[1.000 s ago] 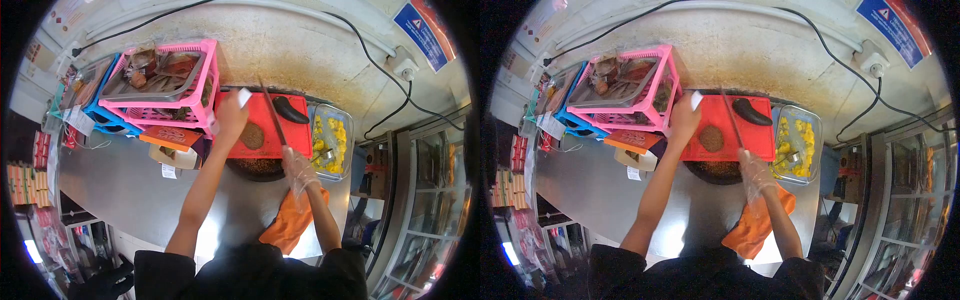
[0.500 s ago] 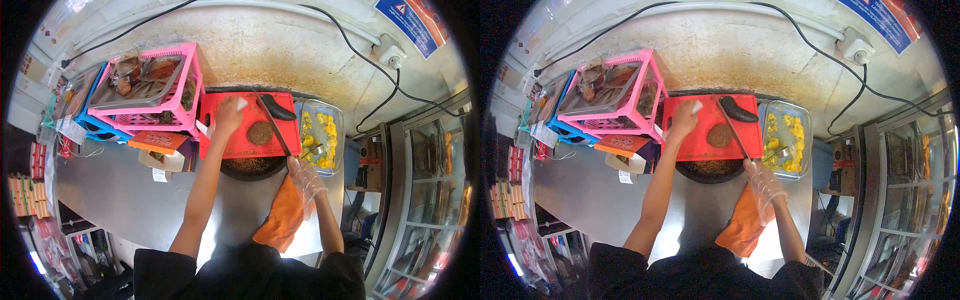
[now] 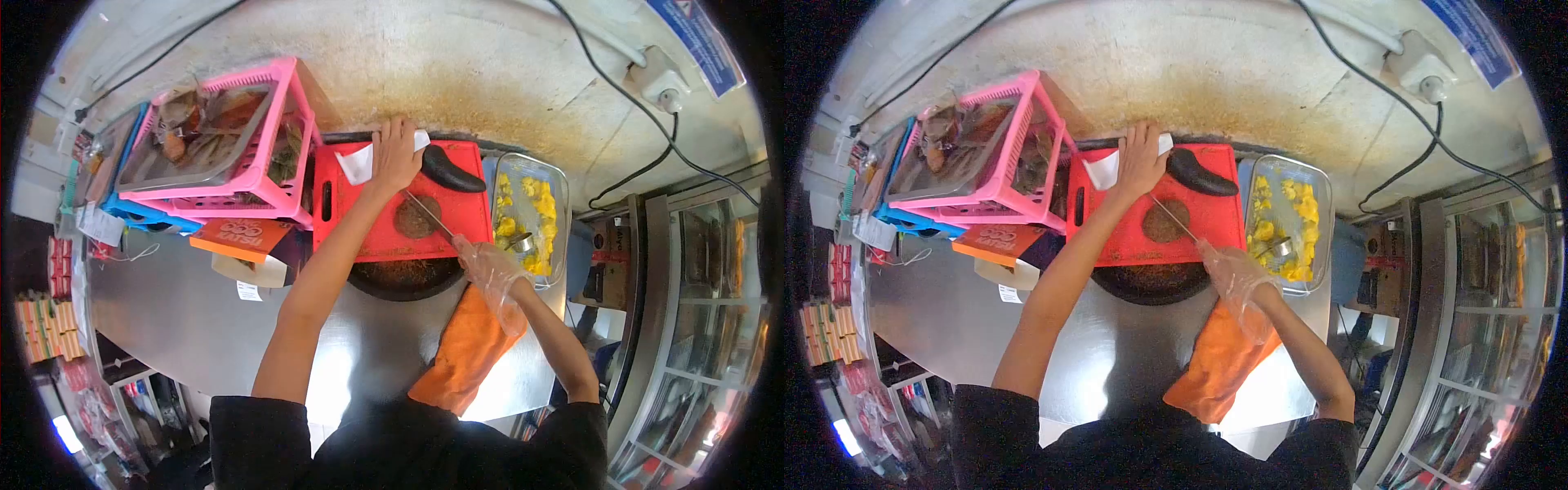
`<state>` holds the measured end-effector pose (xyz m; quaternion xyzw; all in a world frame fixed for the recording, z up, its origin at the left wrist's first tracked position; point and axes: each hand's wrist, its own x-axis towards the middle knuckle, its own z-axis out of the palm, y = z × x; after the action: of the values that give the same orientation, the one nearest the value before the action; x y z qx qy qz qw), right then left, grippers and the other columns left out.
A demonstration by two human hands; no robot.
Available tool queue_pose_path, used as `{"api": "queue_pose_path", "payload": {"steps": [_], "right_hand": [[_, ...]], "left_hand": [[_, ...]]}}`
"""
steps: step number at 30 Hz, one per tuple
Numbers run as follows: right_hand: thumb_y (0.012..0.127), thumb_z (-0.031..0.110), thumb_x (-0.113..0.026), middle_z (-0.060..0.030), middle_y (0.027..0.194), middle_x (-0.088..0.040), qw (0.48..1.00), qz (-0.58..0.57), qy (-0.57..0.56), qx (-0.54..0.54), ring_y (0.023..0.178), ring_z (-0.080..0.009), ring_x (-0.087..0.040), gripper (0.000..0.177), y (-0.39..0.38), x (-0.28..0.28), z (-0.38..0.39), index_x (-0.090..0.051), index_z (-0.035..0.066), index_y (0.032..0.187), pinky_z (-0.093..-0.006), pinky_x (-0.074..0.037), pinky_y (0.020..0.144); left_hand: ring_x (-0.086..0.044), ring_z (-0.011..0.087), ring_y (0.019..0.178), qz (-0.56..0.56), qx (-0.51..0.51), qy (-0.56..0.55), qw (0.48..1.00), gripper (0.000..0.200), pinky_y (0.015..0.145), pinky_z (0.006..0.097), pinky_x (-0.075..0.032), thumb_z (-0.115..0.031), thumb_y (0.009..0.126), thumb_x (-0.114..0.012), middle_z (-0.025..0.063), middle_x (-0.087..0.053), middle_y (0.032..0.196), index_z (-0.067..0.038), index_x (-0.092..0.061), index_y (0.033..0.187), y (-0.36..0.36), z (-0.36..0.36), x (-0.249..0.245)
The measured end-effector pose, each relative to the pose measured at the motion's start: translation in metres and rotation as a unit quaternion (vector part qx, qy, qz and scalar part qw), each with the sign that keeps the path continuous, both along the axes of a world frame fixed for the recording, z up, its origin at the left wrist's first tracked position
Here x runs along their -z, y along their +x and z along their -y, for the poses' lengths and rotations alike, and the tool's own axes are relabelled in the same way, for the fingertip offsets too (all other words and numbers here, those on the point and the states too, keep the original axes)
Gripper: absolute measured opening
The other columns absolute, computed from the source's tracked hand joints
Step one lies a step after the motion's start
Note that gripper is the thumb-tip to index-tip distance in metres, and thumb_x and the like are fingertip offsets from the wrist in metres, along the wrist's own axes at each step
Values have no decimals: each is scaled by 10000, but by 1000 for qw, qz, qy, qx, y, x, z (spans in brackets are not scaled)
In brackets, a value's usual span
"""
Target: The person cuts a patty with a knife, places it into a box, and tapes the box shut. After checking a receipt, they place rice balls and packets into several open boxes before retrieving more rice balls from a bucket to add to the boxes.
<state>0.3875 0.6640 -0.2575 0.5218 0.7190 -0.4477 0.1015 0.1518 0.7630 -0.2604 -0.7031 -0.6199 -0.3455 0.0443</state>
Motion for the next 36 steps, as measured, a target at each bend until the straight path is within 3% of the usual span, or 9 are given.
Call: {"api": "queue_pose_path", "payload": {"steps": [4,11,13,16,19,25,29,31,36], "right_hand": [[951,266,-241,-259,750,-575,993,25,34,-108,757,-409,-578,330,-26,-57,-7,-384,31,1135,-491,-441,651],[928,215,-327,-215,695,-562,941,-42,264,-209,663,-383,-579,261,-33,-18,-10,-431,38,1090,-473,-452,579],[929,446,-245,-258,815,-581,977,-43,161,-132,778,-408,-565,525,-30,-45,-13,-522,1,930,-478,-426,672],[923,470,-258,-263,773,-570,992,15,84,-95,754,-426,-557,542,-31,-84,-2,-540,8,884,-489,-410,670],[928,225,-328,-207,680,-557,988,14,58,-143,643,-397,-563,253,-30,-76,1,-473,61,1055,-479,-440,565],[933,306,-314,-259,736,-564,990,-15,62,-123,764,-395,-570,356,-42,-43,0,-505,17,1010,-473,-440,643],[927,411,-310,-275,769,-570,990,-23,92,-108,805,-396,-567,495,-32,-43,-5,-561,-15,907,-464,-429,670],[923,457,-291,-265,781,-582,998,-1,56,37,747,-404,-574,572,-18,-64,-5,-573,-23,790,-469,-422,654],[917,351,-357,-206,718,-579,995,0,-46,88,675,-374,-569,411,8,-33,-26,-560,5,826,-450,-426,620]], "left_hand": [[-427,317,995,4,-10,-39,999,354,791,432,-342,-181,732,-606,141,-441,1029,-45,-466,1028,-5,-6,24],[-442,305,945,-45,8,-24,999,319,757,416,-345,-188,747,-593,136,-443,991,-39,-471,1001,-26,-11,18],[-441,310,944,-20,-14,15,1000,318,758,419,-341,-172,746,-587,141,-445,1007,-40,-465,1009,-28,-12,6],[-441,317,946,24,-7,47,999,316,757,426,-336,-159,747,-579,147,-447,1026,-43,-459,1015,-22,5,-31],[-425,339,982,10,-16,-11,1000,319,786,426,-338,-183,794,-539,164,-441,1063,-35,-453,1063,-20,19,-9],[-426,335,997,-9,-28,-68,997,336,785,429,-343,-172,788,-546,160,-434,1092,-33,-450,1078,-32,18,21],[-423,355,991,26,-37,39,998,323,816,446,-330,-144,786,-550,173,-434,1079,-25,-452,1070,-20,3,-7],[-417,364,991,45,-8,88,995,305,841,444,-321,-136,793,-544,183,-432,1065,-17,-450,1058,-7,-6,-33],[-409,352,1007,77,15,103,992,308,858,442,-310,-134,788,-543,173,-417,1104,-28,-461,1066,12,-28,0]]}}
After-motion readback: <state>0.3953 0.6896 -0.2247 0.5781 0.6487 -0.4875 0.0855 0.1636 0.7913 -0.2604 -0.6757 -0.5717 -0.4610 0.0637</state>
